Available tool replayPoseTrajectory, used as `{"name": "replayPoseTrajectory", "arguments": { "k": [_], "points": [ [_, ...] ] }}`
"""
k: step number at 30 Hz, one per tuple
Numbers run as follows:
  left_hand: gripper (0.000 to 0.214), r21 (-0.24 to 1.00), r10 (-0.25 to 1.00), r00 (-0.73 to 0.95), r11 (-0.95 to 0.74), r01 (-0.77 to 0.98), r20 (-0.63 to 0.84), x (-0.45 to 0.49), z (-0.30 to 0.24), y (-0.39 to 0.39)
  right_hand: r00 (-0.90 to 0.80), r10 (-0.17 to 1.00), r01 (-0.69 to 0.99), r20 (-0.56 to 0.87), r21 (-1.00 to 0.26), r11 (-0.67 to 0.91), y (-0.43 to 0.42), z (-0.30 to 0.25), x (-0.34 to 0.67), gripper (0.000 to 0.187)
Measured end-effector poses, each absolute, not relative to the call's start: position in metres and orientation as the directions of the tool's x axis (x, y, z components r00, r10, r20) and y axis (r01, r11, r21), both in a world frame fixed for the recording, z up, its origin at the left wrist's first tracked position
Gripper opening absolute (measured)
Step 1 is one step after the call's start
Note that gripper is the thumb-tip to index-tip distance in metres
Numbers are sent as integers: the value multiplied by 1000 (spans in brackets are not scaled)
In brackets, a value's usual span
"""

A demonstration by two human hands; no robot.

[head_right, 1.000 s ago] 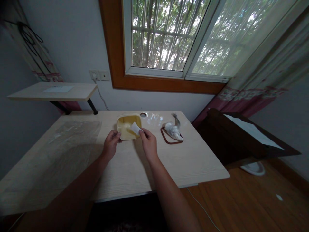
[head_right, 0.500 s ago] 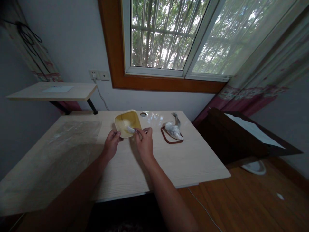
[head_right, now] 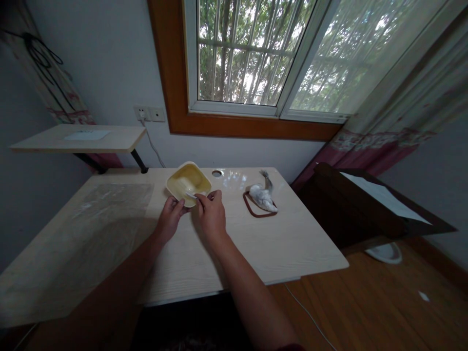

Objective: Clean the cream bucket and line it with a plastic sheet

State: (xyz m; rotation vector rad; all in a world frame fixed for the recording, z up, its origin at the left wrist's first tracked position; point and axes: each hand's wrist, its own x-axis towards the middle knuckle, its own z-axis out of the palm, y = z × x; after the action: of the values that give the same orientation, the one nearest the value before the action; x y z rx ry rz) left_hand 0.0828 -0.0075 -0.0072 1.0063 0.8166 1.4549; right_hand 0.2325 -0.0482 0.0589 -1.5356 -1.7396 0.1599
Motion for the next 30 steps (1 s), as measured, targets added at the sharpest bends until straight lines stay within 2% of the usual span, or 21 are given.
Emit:
{"name": "replayPoseTrajectory", "arguments": {
  "k": [6,14,18,24,27,30],
  "points": [
    [42,898,989,48,-108,-426,141,84,-1,-11,-5,867,790,499,-529,309,-40,60,231,32],
    [44,916,995,62,-43,-400,73,82,0,-12,-186,769,812,611,-346,470,-22,48,239,31],
    [39,955,991,-119,-96,-280,65,74,-3,-9,-259,767,832,587,-268,486,-18,49,247,32],
    [27,962,873,-429,-272,-34,232,59,2,-3,-393,760,852,518,-105,512,-13,57,259,34],
    [23,946,816,-497,-321,33,295,53,6,-1,-444,750,845,491,-48,532,-11,61,262,33],
    [24,938,812,-487,-344,44,321,51,10,0,-488,732,830,475,-6,558,-11,64,263,33]
  ]
}}
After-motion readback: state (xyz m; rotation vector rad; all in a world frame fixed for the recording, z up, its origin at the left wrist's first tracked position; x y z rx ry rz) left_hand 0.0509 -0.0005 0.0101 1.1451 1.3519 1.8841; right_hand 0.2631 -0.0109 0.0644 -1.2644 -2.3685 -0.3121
